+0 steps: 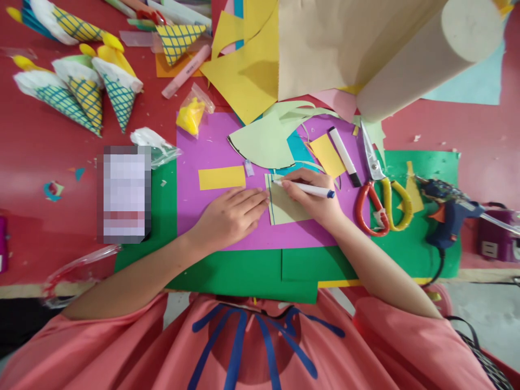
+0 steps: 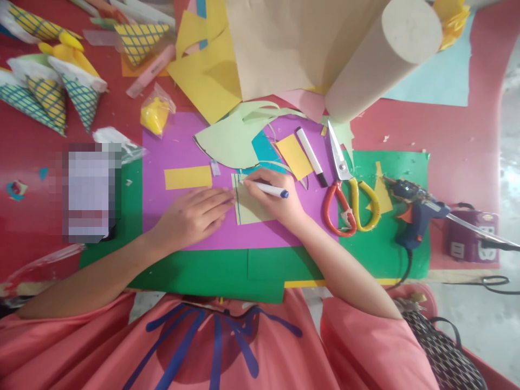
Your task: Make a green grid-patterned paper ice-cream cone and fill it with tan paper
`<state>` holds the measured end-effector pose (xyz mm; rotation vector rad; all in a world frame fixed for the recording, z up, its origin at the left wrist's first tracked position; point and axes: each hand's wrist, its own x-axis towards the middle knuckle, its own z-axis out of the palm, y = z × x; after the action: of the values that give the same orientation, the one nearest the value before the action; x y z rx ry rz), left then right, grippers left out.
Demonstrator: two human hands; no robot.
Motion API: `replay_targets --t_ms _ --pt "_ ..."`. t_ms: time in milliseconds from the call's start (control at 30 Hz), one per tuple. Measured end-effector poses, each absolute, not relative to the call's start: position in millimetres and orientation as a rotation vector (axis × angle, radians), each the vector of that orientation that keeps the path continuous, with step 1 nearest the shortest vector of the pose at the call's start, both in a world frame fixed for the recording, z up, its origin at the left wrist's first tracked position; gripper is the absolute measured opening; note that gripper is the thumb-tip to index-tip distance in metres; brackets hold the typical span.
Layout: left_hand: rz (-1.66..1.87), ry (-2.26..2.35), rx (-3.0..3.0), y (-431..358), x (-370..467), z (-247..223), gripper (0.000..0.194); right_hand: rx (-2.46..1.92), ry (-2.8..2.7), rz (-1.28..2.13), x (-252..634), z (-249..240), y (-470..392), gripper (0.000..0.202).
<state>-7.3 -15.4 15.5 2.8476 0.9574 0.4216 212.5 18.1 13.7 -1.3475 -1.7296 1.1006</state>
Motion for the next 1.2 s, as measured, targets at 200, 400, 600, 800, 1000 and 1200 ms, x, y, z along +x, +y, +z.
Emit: replay_targets --t_ms 200,400,600,800,1000,1200 --pt "0.422 0.954 2.858 -15.2 -7.1 15.5 0.030 -1.345 -1.740 1.089 213.0 13.3 17.4 0.014" --pt "0.433 0.964 2.816 -15.8 -8.0 14.4 0.033 -1.359 -1.755 1.094 213.1 15.4 16.8 0.015" --pt "0.435 0.959 2.840 -15.9 -7.9 15.3 0.031 -1.362 -1.759 1.097 213.3 15.6 16.5 0.016" --pt "0.436 0.957 2.800 -16.3 -7.9 14.7 0.034 -1.353 -1.782 1.083 213.4 16.5 16.5 0.020" --pt "0.415 0.961 2.798 -15.9 -8.0 14.6 0.035 -1.329 -1.789 1.095 213.7 17.3 16.3 0.021" --pt "0.406 0.960 2.821 -15.9 -8.4 15.2 0.034 -1.325 -1.801 1.120 213.9 16.0 15.6 0.022"
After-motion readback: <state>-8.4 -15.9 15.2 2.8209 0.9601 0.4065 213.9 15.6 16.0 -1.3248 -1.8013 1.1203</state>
